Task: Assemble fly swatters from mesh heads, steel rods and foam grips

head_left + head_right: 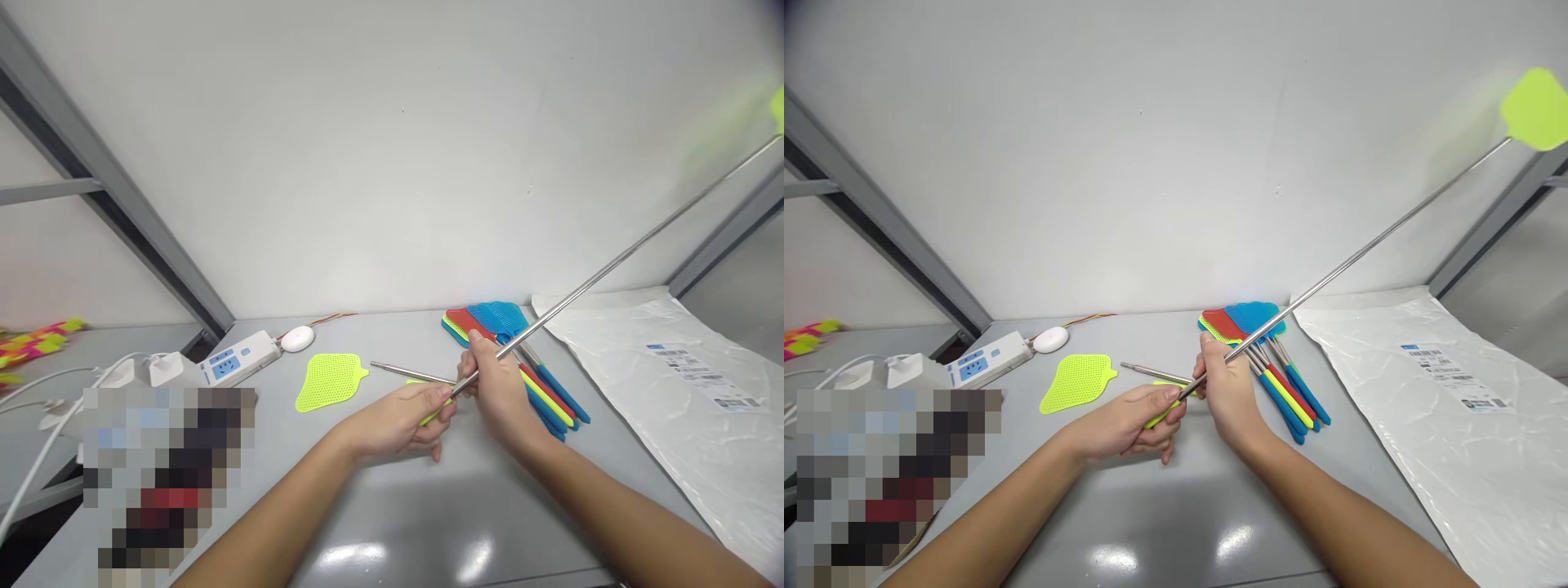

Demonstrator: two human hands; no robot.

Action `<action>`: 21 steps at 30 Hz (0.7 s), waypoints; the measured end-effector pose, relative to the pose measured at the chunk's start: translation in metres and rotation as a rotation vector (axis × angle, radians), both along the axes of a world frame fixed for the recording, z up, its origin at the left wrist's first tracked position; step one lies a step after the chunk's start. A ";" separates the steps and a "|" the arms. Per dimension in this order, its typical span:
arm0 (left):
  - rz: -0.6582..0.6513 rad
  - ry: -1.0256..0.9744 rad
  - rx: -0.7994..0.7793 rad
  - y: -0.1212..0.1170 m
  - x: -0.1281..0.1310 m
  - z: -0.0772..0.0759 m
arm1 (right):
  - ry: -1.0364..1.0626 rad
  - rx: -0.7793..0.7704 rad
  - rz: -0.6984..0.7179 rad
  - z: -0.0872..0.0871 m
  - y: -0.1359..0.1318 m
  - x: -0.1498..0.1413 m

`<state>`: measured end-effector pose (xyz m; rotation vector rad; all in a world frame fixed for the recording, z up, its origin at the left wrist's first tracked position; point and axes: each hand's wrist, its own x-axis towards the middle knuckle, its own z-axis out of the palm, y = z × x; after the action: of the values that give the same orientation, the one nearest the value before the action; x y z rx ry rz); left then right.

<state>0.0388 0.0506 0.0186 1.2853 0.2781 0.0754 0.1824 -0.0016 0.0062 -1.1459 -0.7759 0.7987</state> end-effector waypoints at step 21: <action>-0.018 0.108 0.018 0.017 -0.001 -0.021 | 0.237 0.131 -0.071 0.013 0.008 0.035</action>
<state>0.0375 0.0673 -0.0023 1.3113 0.3590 -0.0075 0.2177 0.0062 0.0188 -0.9377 -0.5778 0.7958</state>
